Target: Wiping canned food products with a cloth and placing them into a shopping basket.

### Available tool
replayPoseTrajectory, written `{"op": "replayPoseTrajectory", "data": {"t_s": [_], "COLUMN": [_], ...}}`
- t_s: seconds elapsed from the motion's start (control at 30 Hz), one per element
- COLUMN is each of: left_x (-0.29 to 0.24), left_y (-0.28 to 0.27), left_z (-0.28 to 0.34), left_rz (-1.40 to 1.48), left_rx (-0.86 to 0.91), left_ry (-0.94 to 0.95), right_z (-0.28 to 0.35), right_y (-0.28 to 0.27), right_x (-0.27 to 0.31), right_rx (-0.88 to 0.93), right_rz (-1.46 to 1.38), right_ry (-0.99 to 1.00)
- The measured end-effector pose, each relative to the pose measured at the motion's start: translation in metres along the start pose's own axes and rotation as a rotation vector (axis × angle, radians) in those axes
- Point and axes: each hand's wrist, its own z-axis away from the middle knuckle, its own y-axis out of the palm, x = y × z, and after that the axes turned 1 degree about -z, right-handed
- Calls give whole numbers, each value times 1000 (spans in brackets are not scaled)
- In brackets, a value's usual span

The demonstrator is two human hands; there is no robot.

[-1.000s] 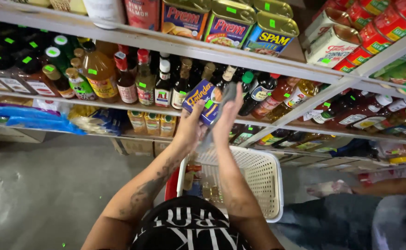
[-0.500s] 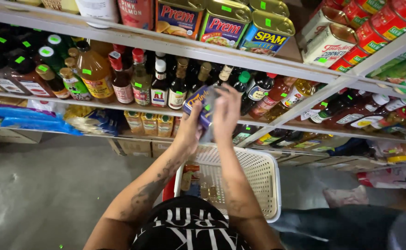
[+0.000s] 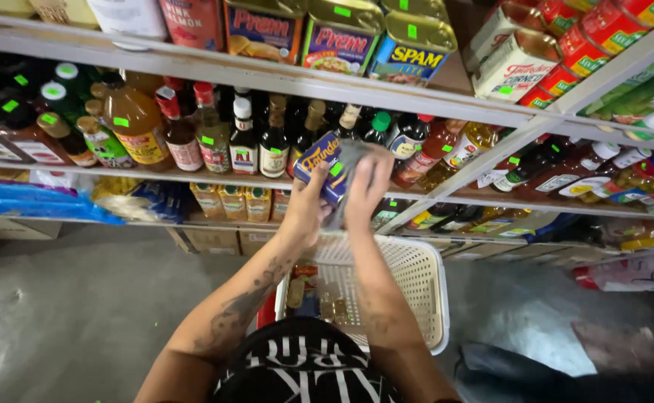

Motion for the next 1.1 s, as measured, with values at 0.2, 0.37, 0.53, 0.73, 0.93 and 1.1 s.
{"op": "replayPoseTrajectory", "data": {"t_s": [0.2, 0.37, 0.53, 0.73, 0.93, 1.1], "left_x": [6, 33, -23, -18, -68, -93], "left_y": [-14, -44, 28, 39, 152, 231], "left_z": [-4, -33, 15, 11, 23, -58], "left_rz": [-246, -910, -1252, -1089, -1124, -1202], "left_rx": [16, 158, 136, 272, 475, 614], "left_ry": [86, 630, 419, 554, 535, 1376], "right_z": [-3, -25, -17, -76, -200, -283], "right_y": [-27, -29, -46, -122, -186, -207], "right_x": [-77, 7, -62, -63, 25, 17], "right_rx": [-78, 376, 465, 383, 918, 705], "right_rz": [-130, 79, 86, 39, 142, 307], "right_ry": [665, 22, 362, 245, 16, -139]}}
